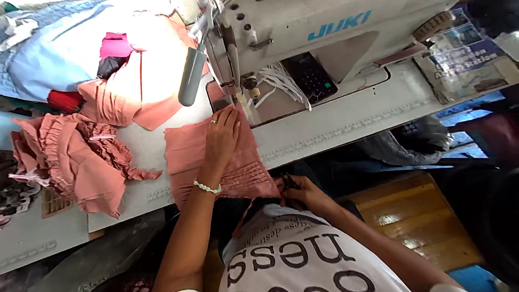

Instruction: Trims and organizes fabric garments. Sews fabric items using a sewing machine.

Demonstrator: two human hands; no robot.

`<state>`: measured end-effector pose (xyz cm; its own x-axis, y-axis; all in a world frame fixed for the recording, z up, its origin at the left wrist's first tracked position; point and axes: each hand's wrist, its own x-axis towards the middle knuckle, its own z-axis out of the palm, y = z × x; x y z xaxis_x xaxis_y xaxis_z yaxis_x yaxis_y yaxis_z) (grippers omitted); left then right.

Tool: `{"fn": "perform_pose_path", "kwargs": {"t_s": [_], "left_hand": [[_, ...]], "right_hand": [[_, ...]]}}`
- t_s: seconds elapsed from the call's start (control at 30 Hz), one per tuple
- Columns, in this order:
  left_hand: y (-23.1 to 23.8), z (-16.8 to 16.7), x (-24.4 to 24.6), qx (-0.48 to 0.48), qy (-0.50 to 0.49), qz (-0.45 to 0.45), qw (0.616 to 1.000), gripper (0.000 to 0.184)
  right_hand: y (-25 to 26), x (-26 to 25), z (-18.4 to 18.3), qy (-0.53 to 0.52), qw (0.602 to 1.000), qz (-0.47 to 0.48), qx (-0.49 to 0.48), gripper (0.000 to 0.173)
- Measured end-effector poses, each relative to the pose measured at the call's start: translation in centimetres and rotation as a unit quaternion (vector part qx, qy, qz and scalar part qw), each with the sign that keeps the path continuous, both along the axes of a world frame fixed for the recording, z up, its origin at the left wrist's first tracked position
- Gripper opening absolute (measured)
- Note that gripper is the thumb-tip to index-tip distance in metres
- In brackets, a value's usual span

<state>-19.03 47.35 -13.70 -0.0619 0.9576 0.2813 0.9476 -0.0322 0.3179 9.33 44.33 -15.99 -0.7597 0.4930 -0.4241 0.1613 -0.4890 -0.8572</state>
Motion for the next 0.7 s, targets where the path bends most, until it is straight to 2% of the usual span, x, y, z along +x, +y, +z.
{"fn": "perform_pose_path", "kwargs": {"t_s": [0.1, 0.2, 0.27, 0.43, 0.53, 0.63, 0.7], "left_hand": [[-0.2, -0.4, -0.3, 0.011, 0.0, -0.005, 1.0, 0.035], [-0.4, -0.4, -0.4, 0.017, 0.004, -0.007, 1.0, 0.036], [-0.8, 0.0, -0.1, 0.007, 0.003, -0.007, 1.0, 0.037], [-1.0, 1.2, 0.3, -0.026, -0.035, 0.014, 0.999, 0.036], [-2.1, 2.6, -0.9, 0.008, -0.091, 0.017, 0.996, 0.035], [-4.9, 4.8, -3.5, 0.065, -0.112, 0.081, 0.988, 0.027], [-7.7, 6.1, -6.6, 0.099, -0.108, 0.176, 0.974, 0.029]], "right_hand": [[-0.1, 0.0, -0.3, 0.019, 0.999, -0.016, -0.036, 0.035], [-0.4, -0.3, -0.3, 0.026, 0.998, -0.025, -0.043, 0.025], [-0.7, -0.4, 0.0, 0.02, 1.0, -0.018, -0.014, 0.018], [-1.5, -1.5, 0.6, -0.052, 0.997, 0.003, 0.061, 0.013], [-1.7, -1.7, 0.3, -0.067, 0.994, -0.005, 0.088, 0.013], [-1.4, -1.4, -0.6, -0.12, 0.974, 0.035, 0.191, 0.021], [-0.9, -0.9, -1.1, -0.188, 0.931, 0.088, 0.3, 0.032]]}}
